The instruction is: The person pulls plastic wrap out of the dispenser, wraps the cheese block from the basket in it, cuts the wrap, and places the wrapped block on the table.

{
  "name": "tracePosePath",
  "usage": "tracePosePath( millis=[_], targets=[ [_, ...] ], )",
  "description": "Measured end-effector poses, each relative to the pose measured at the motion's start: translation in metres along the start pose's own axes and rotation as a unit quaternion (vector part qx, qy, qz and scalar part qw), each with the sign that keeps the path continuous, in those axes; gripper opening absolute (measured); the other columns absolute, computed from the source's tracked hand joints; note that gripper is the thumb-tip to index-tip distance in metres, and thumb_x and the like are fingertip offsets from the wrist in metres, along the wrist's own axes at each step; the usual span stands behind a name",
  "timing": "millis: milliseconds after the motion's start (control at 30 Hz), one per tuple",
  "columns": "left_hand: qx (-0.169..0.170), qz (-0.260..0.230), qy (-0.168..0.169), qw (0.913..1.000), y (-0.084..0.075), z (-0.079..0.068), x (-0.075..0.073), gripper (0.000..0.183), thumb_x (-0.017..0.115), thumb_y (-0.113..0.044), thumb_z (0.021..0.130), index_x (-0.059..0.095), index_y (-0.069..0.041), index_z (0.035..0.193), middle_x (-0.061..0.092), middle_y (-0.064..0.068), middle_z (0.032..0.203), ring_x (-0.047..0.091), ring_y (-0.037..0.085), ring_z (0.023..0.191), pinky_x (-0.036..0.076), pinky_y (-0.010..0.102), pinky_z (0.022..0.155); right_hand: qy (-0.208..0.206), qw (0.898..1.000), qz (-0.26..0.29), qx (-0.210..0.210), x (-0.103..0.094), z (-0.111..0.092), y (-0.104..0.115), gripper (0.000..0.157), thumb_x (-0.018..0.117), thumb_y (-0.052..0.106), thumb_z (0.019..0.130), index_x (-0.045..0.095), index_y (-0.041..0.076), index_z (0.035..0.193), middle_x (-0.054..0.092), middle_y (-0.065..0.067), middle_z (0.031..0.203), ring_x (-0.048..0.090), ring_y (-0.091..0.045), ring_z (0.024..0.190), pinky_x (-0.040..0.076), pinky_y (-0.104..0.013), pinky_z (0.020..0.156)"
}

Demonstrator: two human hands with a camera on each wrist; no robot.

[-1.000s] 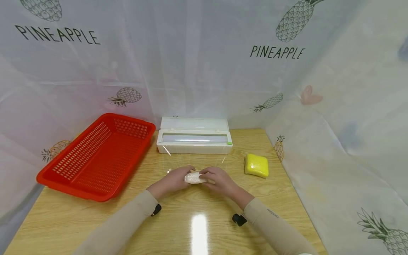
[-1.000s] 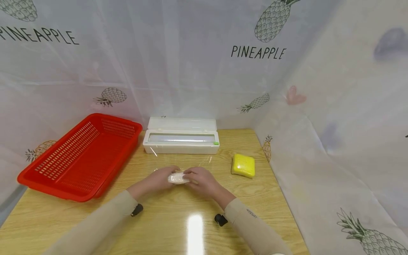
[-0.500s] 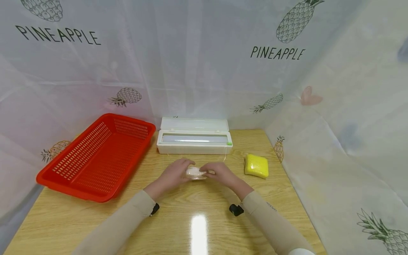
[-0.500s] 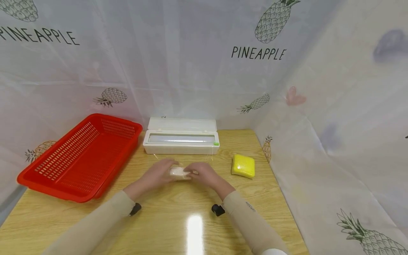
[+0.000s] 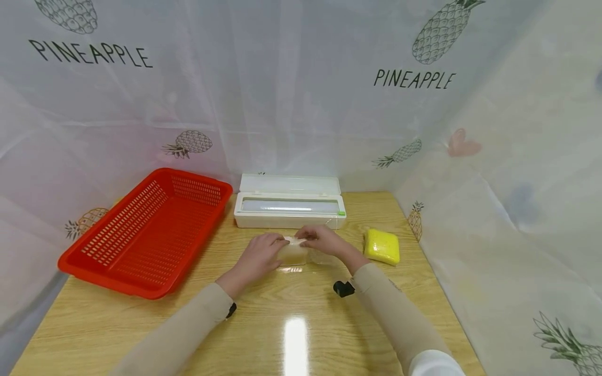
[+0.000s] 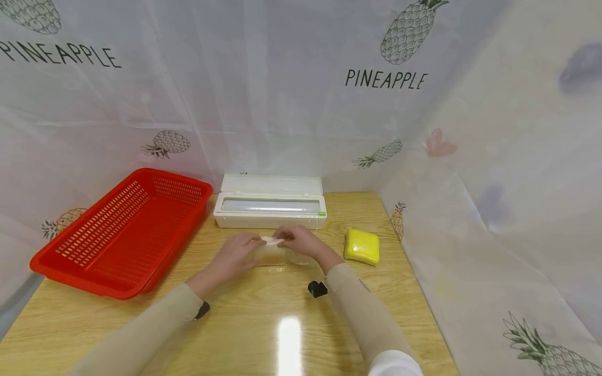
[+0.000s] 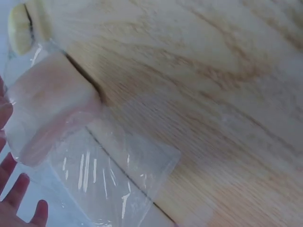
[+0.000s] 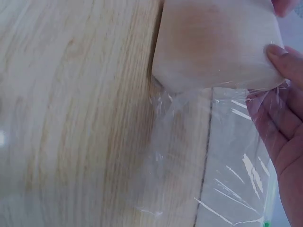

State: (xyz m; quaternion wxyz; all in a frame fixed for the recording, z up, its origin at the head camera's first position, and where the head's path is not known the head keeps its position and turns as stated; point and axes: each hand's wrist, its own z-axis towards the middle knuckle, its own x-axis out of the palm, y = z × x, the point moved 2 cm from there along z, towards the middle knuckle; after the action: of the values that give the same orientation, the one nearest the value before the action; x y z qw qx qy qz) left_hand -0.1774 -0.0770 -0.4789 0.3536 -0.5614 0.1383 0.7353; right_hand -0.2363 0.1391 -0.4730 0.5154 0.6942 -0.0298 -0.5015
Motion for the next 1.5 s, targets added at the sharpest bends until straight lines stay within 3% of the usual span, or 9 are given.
tracePosePath(
  millis=[333,533,667,833,1100,1200,1300,1400,1500],
  targets=[
    [-0.01,0.066,0.03,0.9973,0.003,0.015,0.007,0.056,0.081,-0.033,0.08,0.061,-0.014,0.128,0.055,0.005,0.121,0.046,0.028,0.119,0.036,0.05,0.1,-0.001,0.995,-0.101,0.007,-0.006,0.011,-0.004,0.02,0.076,0.02,0.087,0.072,0.011,0.105,0.059,0.003,0.107,0.058,-0.016,0.098,0.05,-0.03,0.086],
    [-0.024,0.099,0.051,0.9934,0.007,0.02,0.015,0.062,0.079,-0.042,0.081,0.058,-0.014,0.132,0.052,0.005,0.126,0.044,0.029,0.122,0.035,0.051,0.102,0.001,0.972,-0.233,-0.015,-0.007,0.018,-0.002,0.036,0.082,0.03,0.08,0.074,0.01,0.108,0.058,0.0,0.105,0.054,-0.019,0.098,0.045,-0.037,0.09],
    [-0.031,0.113,0.052,0.9917,0.011,0.023,0.019,0.063,0.079,-0.042,0.081,0.056,-0.016,0.134,0.055,0.004,0.122,0.044,0.028,0.121,0.035,0.052,0.101,0.009,0.956,-0.294,0.012,-0.004,0.023,-0.004,0.047,0.081,0.041,0.079,0.07,0.014,0.115,0.062,0.001,0.112,0.055,-0.021,0.105,0.043,-0.039,0.095],
    [-0.035,0.113,0.049,0.9917,0.015,0.025,0.025,0.057,0.08,-0.04,0.079,0.058,-0.02,0.128,0.056,0.002,0.118,0.045,0.028,0.121,0.036,0.054,0.101,0.007,0.94,-0.335,0.063,0.003,0.026,-0.008,0.058,0.081,0.051,0.075,0.065,0.018,0.121,0.064,0.003,0.116,0.055,-0.022,0.108,0.044,-0.04,0.094],
    [-0.055,0.108,0.069,0.9902,0.018,0.023,0.03,0.06,0.081,-0.037,0.079,0.057,-0.019,0.13,0.052,0.005,0.13,0.04,0.03,0.128,0.031,0.059,0.104,-0.003,0.923,-0.373,0.093,0.012,0.028,-0.005,0.061,0.081,0.05,0.075,0.063,0.018,0.125,0.062,0.001,0.122,0.052,-0.024,0.112,0.042,-0.042,0.096],
    [-0.078,0.108,0.1,0.9861,0.018,0.021,0.03,0.069,0.081,-0.04,0.079,0.052,-0.022,0.139,0.043,0.008,0.145,0.033,0.033,0.136,0.026,0.062,0.107,-0.005,0.926,-0.365,0.096,0.01,0.024,-0.004,0.064,0.081,0.049,0.076,0.061,0.018,0.129,0.061,0.0,0.127,0.051,-0.025,0.115,0.041,-0.044,0.097],
    [-0.111,0.094,0.114,0.9828,0.02,0.017,0.024,0.08,0.082,-0.042,0.076,0.046,-0.026,0.146,0.028,0.011,0.156,0.022,0.037,0.143,0.02,0.068,0.107,-0.027,0.942,-0.322,0.094,0.0,0.012,-0.003,0.065,0.081,0.045,0.077,0.06,0.016,0.132,0.058,-0.004,0.131,0.049,-0.028,0.121,0.039,-0.047,0.101],
    [-0.142,0.066,0.084,0.984,0.027,0.007,0.016,0.091,0.084,-0.043,0.073,0.04,-0.027,0.15,0.019,0.016,0.159,0.015,0.041,0.144,0.02,0.07,0.105,-0.069,0.967,-0.215,0.115,-0.016,-0.008,-0.005,0.064,0.08,0.036,0.081,0.057,0.012,0.136,0.053,-0.009,0.137,0.045,-0.033,0.127,0.036,-0.051,0.105],
    [-0.161,0.027,0.027,0.9862,0.036,-0.005,0.007,0.095,0.087,-0.041,0.069,0.039,-0.026,0.15,0.022,0.024,0.155,0.02,0.048,0.14,0.023,0.07,0.104,-0.122,0.978,-0.092,0.145,-0.028,-0.031,-0.012,0.063,0.078,0.028,0.085,0.052,0.009,0.139,0.049,-0.013,0.14,0.042,-0.037,0.129,0.035,-0.054,0.105]
  ],
)
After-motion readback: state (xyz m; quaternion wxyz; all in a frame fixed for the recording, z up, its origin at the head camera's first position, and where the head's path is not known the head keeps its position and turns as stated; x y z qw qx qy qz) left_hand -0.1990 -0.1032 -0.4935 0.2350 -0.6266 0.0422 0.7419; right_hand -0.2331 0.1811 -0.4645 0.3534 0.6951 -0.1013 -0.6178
